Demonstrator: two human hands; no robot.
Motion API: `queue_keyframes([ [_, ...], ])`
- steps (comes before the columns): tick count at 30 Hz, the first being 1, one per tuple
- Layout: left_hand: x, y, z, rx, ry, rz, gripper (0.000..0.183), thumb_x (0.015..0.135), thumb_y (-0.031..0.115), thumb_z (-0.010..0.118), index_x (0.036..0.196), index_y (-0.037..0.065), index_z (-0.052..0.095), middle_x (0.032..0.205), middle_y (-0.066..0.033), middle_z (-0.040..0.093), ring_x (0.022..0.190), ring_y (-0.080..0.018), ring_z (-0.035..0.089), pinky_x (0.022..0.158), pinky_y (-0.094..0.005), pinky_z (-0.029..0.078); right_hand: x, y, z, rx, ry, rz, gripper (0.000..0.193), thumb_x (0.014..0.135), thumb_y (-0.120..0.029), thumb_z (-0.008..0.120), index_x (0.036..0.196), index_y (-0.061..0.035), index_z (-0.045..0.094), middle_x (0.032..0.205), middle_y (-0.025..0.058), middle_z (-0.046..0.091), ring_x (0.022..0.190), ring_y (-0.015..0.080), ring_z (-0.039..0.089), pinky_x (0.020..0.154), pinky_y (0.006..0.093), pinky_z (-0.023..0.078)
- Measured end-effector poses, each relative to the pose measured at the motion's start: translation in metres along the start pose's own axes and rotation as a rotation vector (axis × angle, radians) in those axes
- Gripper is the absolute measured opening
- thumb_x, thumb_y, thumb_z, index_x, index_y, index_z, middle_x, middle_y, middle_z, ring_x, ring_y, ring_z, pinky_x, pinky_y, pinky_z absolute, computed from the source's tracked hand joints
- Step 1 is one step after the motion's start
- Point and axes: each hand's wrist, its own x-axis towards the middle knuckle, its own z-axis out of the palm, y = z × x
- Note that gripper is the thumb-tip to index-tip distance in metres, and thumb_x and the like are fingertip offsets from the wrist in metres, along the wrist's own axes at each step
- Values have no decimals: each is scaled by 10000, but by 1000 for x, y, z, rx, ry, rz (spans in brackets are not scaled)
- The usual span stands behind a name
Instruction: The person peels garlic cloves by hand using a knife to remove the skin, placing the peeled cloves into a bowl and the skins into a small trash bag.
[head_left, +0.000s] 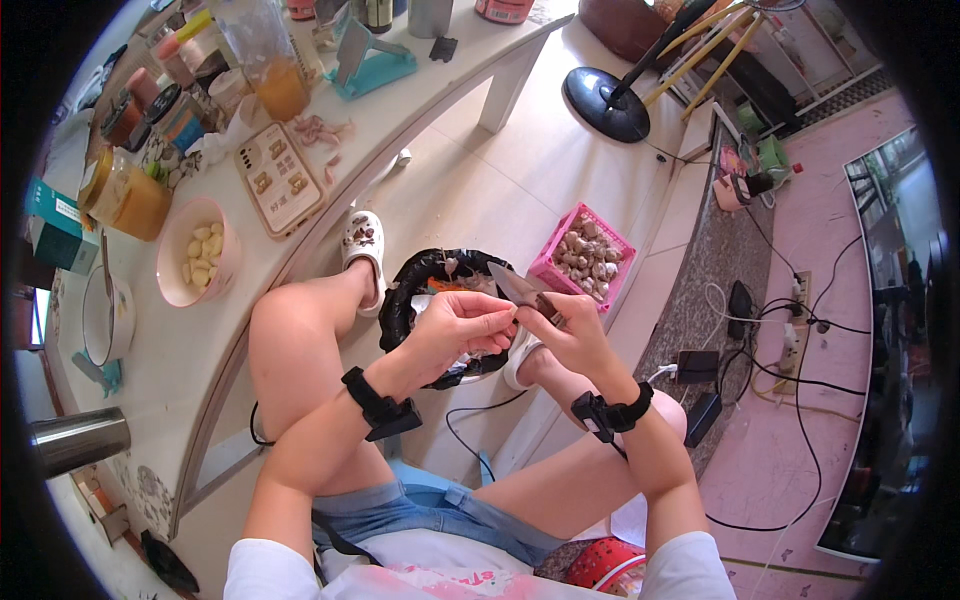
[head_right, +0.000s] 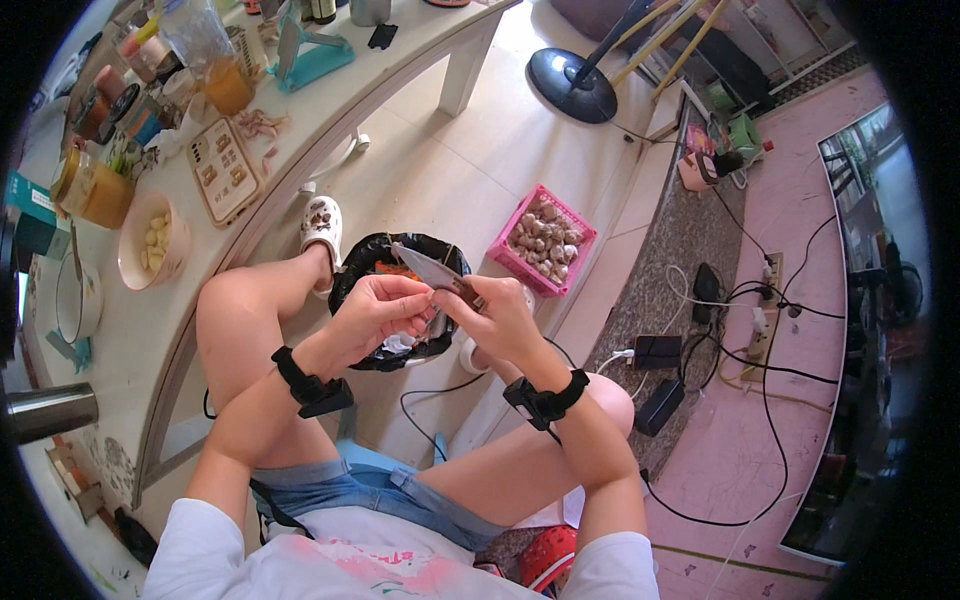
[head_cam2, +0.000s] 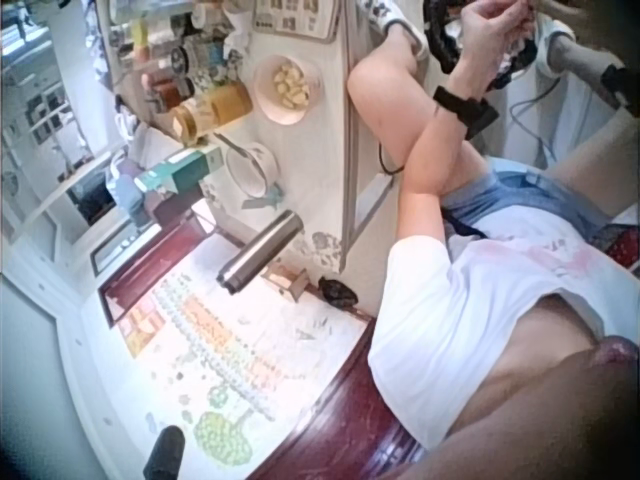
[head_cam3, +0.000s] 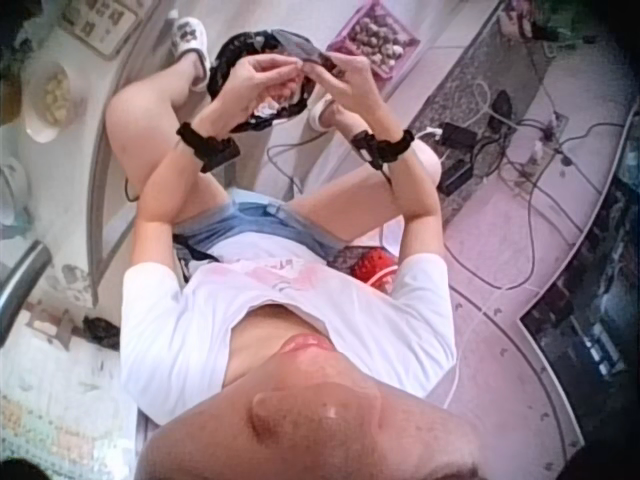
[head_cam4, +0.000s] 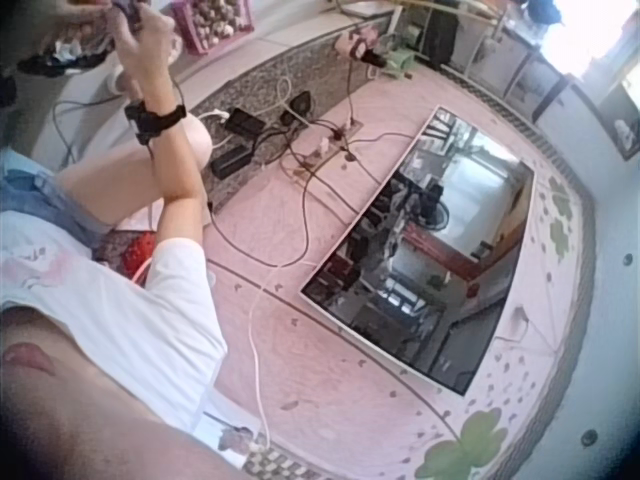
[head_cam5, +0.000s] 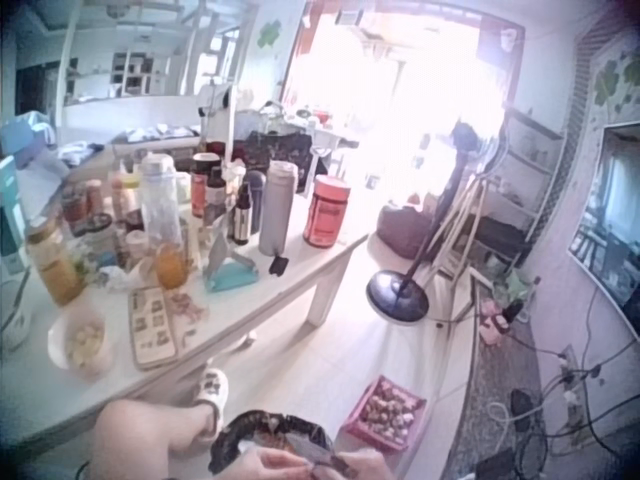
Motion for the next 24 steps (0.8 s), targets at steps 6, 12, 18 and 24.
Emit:
queue_keyframes([
  [6, 4, -2, -4, -39, -36, -15, 184, 839, 78, 586, 978, -42, 589, 841, -106, 634, 701, -142, 627, 646, -243, 532, 0, 9, 1, 131, -75, 101, 260, 787, -234, 636, 732, 21, 643, 475, 1, 448, 469, 40, 371, 399, 232, 289],
  [12, 4, 2, 0, -99, -22, 20, 142, 850, 62, 549, 951, -29, 588, 790, -78, 617, 646, -119, 598, 615, -227, 511, -2, 2, 4, 293, -174, 245, 347, 821, -307, 607, 681, 9, 647, 524, -23, 508, 502, 35, 439, 424, 218, 310],
  [18, 2, -2, -6, -153, -70, 14, 143, 854, 64, 536, 950, -29, 588, 846, -95, 624, 743, -142, 620, 681, -240, 519, -3, 4, 10, 292, -231, 219, 372, 818, -340, 607, 675, 3, 637, 514, -29, 482, 464, 33, 414, 390, 217, 277],
  [24, 4, 3, -3, -171, 151, 31, 193, 822, 82, 585, 986, -20, 592, 872, -79, 625, 726, -136, 602, 676, -275, 503, -6, -1, 9, 153, -356, 49, 319, 790, -266, 651, 680, 31, 613, 515, -47, 450, 473, 25, 365, 391, 231, 275],
])
